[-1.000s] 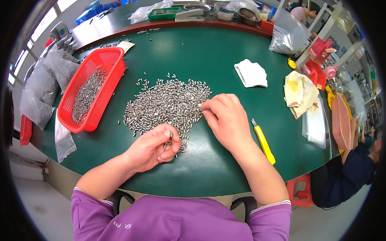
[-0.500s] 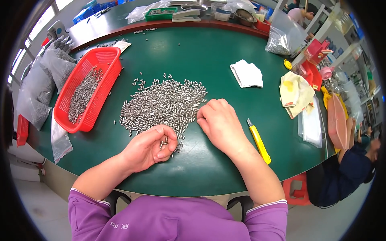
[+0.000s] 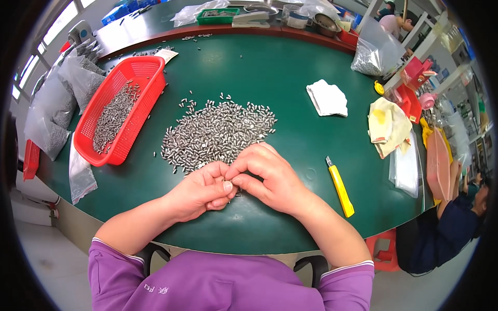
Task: Manually inspecting and sorting small metal components on a workbench using a utility knife.
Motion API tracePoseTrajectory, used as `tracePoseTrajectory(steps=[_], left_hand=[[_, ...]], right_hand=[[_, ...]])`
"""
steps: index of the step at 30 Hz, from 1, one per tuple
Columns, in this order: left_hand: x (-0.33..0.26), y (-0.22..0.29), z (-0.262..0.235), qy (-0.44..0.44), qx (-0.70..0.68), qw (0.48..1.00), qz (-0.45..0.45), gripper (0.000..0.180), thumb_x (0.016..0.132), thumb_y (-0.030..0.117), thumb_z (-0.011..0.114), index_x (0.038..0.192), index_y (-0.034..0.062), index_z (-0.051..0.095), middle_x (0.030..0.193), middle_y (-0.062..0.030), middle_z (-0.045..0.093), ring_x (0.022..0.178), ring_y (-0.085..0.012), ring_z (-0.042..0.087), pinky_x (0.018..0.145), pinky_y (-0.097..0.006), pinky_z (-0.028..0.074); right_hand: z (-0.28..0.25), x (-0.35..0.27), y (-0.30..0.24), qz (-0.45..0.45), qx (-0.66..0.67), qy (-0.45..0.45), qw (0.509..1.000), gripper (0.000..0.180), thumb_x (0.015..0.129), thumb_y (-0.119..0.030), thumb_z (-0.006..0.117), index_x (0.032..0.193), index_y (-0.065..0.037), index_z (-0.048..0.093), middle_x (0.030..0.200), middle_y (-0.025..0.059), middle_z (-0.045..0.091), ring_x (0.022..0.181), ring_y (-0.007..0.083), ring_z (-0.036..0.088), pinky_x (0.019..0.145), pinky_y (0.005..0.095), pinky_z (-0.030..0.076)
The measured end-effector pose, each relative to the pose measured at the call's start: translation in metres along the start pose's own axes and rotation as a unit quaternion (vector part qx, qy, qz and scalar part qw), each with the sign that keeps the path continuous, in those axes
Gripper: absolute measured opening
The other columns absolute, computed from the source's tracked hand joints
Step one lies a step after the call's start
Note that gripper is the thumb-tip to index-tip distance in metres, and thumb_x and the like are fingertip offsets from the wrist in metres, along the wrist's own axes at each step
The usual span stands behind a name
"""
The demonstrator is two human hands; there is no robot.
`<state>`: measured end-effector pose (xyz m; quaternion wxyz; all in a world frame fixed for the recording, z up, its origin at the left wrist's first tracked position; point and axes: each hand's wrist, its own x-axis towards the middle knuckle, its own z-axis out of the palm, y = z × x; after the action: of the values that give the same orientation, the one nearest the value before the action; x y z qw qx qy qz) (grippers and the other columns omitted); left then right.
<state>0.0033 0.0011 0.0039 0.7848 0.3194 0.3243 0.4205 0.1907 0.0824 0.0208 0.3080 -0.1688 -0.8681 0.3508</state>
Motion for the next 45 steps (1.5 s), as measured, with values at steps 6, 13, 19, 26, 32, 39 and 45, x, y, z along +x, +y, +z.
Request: tracePoseTrajectory(steps=[6, 13, 19, 26, 32, 39, 45], left_hand=[[0.001, 0.001, 0.000, 0.001, 0.009, 1.000, 0.003, 0.017, 0.100, 0.017, 0.048, 0.109, 0.0035, 0.051, 0.086, -0.0021, 0.055, 0.062, -0.0054, 0.043, 0.054, -0.020, 0.035], [0.001, -0.001, 0.000, -0.001, 0.023, 0.999, 0.022, 0.016, 0.102, 0.013, 0.044, 0.111, 0.0052, 0.055, 0.089, -0.0053, 0.056, 0.059, -0.0063, 0.040, 0.054, -0.021, 0.036], [0.001, -0.002, -0.002, -0.008, 0.023, 0.999, 0.022, 0.018, 0.100, 0.015, 0.045, 0.113, 0.0042, 0.052, 0.092, -0.0033, 0.056, 0.063, -0.0058, 0.044, 0.054, -0.020, 0.035], [0.001, 0.001, -0.002, -0.003, -0.039, 0.999, 0.018, 0.021, 0.097, 0.013, 0.048, 0.116, 0.0040, 0.051, 0.098, -0.0058, 0.057, 0.068, -0.0083, 0.046, 0.058, -0.022, 0.036], [0.002, 0.000, -0.004, -0.010, -0.050, 0.999, 0.012, 0.020, 0.097, 0.013, 0.048, 0.115, 0.0040, 0.051, 0.098, -0.0060, 0.057, 0.069, -0.0087, 0.046, 0.058, -0.023, 0.036], [0.001, 0.001, -0.005, -0.015, -0.060, 0.998, 0.012, 0.019, 0.097, 0.014, 0.048, 0.113, 0.0043, 0.052, 0.096, -0.0060, 0.057, 0.068, -0.0087, 0.045, 0.058, -0.022, 0.036], [0.001, 0.002, -0.001, 0.000, -0.041, 0.999, 0.017, 0.017, 0.097, 0.013, 0.048, 0.111, 0.0043, 0.051, 0.095, -0.0054, 0.057, 0.067, -0.0077, 0.045, 0.057, -0.022, 0.036]], right_hand=[[-0.007, -0.003, 0.009, 0.076, -0.141, 0.135, 0.978, 0.009, 0.082, -0.007, 0.067, 0.090, -0.009, 0.066, 0.089, 0.0054, 0.064, 0.088, 0.0254, 0.059, 0.078, 0.0362, 0.048], [-0.013, -0.003, 0.008, 0.090, -0.222, 0.136, 0.961, 0.011, 0.080, -0.007, 0.068, 0.090, -0.008, 0.065, 0.089, 0.0048, 0.061, 0.088, 0.0264, 0.058, 0.077, 0.0377, 0.048], [-0.012, -0.007, 0.014, 0.150, -0.247, 0.105, 0.951, 0.012, 0.079, -0.008, 0.069, 0.089, -0.009, 0.065, 0.091, 0.0054, 0.058, 0.090, 0.0271, 0.057, 0.078, 0.0381, 0.048], [-0.011, -0.008, 0.013, 0.176, -0.237, 0.083, 0.952, 0.014, 0.077, -0.011, 0.071, 0.089, -0.010, 0.065, 0.090, 0.0053, 0.058, 0.091, 0.0273, 0.056, 0.079, 0.0387, 0.048], [-0.011, -0.009, 0.013, 0.157, -0.243, 0.046, 0.956, 0.013, 0.077, -0.011, 0.071, 0.088, -0.009, 0.064, 0.088, 0.0056, 0.058, 0.089, 0.0276, 0.057, 0.078, 0.0390, 0.048], [-0.012, -0.008, 0.014, 0.130, -0.251, 0.043, 0.958, 0.010, 0.080, -0.008, 0.067, 0.088, -0.008, 0.062, 0.086, 0.0075, 0.060, 0.087, 0.0290, 0.059, 0.076, 0.0392, 0.048], [-0.006, -0.003, -0.003, 0.001, -0.135, 0.051, 0.990, 0.015, 0.077, -0.006, 0.070, 0.091, -0.009, 0.064, 0.091, 0.0045, 0.065, 0.088, 0.0260, 0.062, 0.077, 0.0366, 0.050]])
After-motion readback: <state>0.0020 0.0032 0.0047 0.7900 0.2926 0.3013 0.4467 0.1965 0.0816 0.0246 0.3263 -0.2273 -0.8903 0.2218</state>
